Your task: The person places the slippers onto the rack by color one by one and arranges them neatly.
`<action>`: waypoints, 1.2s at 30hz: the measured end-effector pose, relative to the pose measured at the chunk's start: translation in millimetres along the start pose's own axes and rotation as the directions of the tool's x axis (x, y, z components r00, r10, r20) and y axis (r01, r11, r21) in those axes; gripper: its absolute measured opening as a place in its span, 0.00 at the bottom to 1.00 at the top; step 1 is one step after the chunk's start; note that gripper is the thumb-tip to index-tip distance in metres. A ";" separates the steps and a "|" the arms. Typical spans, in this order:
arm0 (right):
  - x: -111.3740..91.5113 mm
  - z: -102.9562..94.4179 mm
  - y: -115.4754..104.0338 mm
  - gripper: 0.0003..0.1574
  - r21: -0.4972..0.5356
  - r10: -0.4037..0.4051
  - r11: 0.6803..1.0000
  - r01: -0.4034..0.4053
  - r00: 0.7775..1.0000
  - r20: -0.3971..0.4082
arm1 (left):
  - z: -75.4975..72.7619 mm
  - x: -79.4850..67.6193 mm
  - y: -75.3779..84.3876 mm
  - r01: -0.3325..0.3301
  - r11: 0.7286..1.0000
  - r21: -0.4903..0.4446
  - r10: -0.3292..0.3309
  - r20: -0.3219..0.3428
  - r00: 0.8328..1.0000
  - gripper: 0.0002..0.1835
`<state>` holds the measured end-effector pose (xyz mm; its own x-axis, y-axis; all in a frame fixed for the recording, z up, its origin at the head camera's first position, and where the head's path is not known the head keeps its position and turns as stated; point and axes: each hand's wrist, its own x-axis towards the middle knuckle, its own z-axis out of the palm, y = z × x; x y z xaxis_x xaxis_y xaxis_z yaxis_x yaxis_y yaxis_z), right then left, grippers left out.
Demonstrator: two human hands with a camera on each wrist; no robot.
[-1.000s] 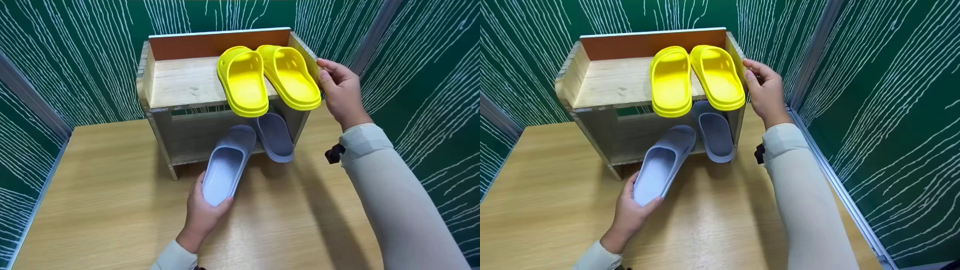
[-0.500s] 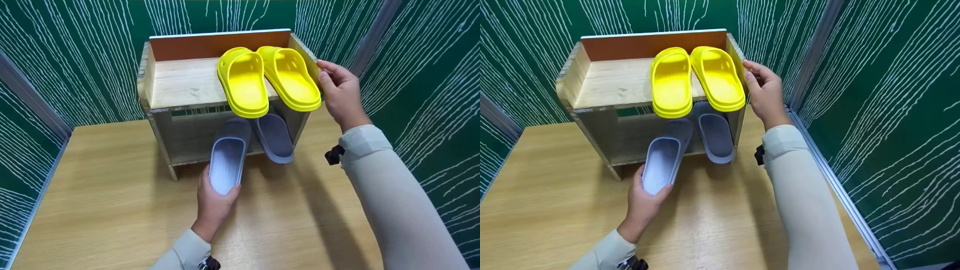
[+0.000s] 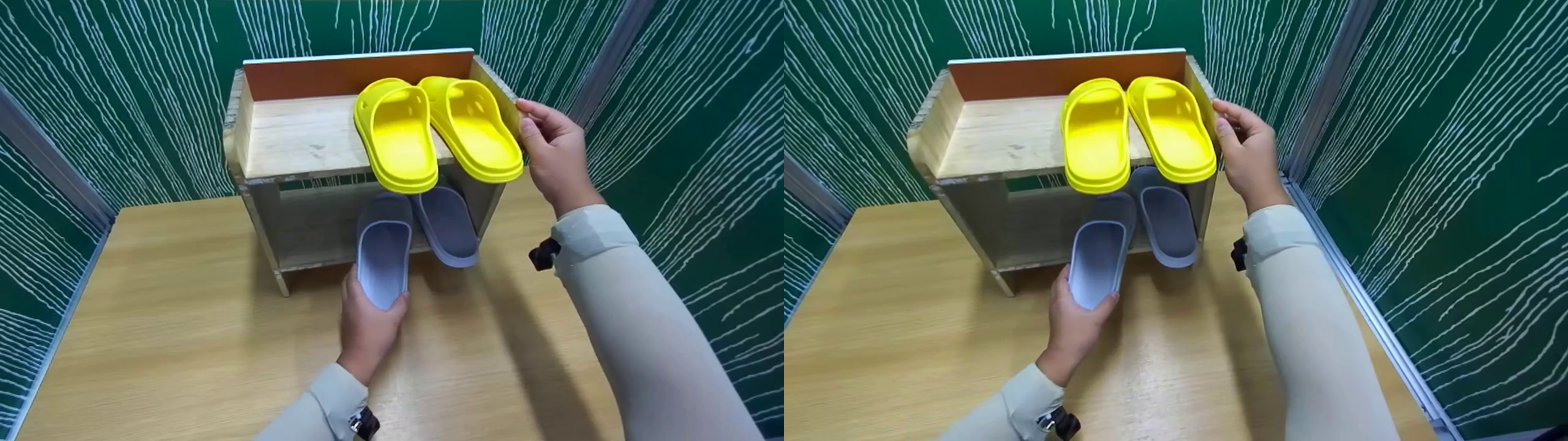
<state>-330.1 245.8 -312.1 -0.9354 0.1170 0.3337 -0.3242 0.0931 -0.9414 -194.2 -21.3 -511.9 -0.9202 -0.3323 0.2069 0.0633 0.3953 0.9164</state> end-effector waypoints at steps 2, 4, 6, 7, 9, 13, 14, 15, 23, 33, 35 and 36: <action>0.1 0.3 -0.2 0.27 -0.002 -0.001 1.000 0.001 1.000 0.000 | 3.0 -0.2 1.5 0.005 1.000 0.014 -0.005 -0.003 1.000 0.55; 0.1 0.8 -0.4 0.27 -0.002 -0.003 1.000 0.003 1.000 0.002 | 5.3 -0.3 3.2 0.013 1.000 0.022 -0.012 -0.004 1.000 0.56; 0.1 1.2 -0.6 0.27 -0.002 -0.005 1.000 0.005 1.000 0.003 | 7.5 -0.4 4.8 0.016 0.999 0.027 -0.016 -0.002 1.000 0.56; 0.0 1.4 -0.7 0.27 -0.001 -0.005 1.000 0.005 1.000 0.004 | 8.7 -0.2 5.7 0.013 0.999 0.029 -0.013 -0.003 1.000 0.56; -0.3 1.6 -1.0 0.26 -0.005 -0.006 1.000 0.006 1.000 0.001 | 10.6 0.1 7.8 0.016 0.999 0.034 -0.016 0.003 1.000 0.57; -1.1 1.2 -1.6 0.26 -0.001 -0.004 1.000 0.004 1.000 -0.002 | 13.9 1.9 11.2 0.025 0.999 0.039 -0.026 0.024 0.999 0.59; -1.2 1.0 -1.7 0.26 -0.001 -0.004 1.000 0.004 1.000 -0.003 | 14.5 2.3 11.9 0.030 0.999 0.038 -0.032 0.034 0.999 0.59; -1.3 0.8 -1.8 0.26 0.002 -0.002 1.000 0.002 1.000 -0.004 | 15.3 3.0 12.2 0.033 0.999 0.036 -0.034 0.043 0.999 0.59; -0.9 0.9 0.9 0.26 0.001 -0.011 1.000 0.011 1.000 -0.003 | 19.3 5.6 11.9 0.007 0.999 -0.035 -0.003 0.112 0.994 0.59; 0.1 1.4 1.8 0.26 0.011 -0.003 1.000 0.003 1.000 -0.007 | 18.8 11.4 9.1 -0.016 0.998 -0.054 0.025 0.187 0.982 0.55; -0.1 1.4 1.9 0.26 0.014 -0.003 1.000 0.003 1.000 -0.008 | 18.0 12.8 9.6 -0.015 0.999 -0.049 0.025 0.195 0.980 0.54; -0.2 1.5 1.9 0.26 0.017 -0.003 1.000 0.003 1.000 -0.008 | 17.8 13.3 9.6 -0.014 0.999 -0.047 0.022 0.196 0.980 0.54</action>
<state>-330.8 244.5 -314.0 -0.9334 0.1245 0.3366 -0.3292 0.0767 -0.9411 -212.7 -6.6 -506.5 -0.9764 -0.1491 0.1562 0.0937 0.3594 0.9285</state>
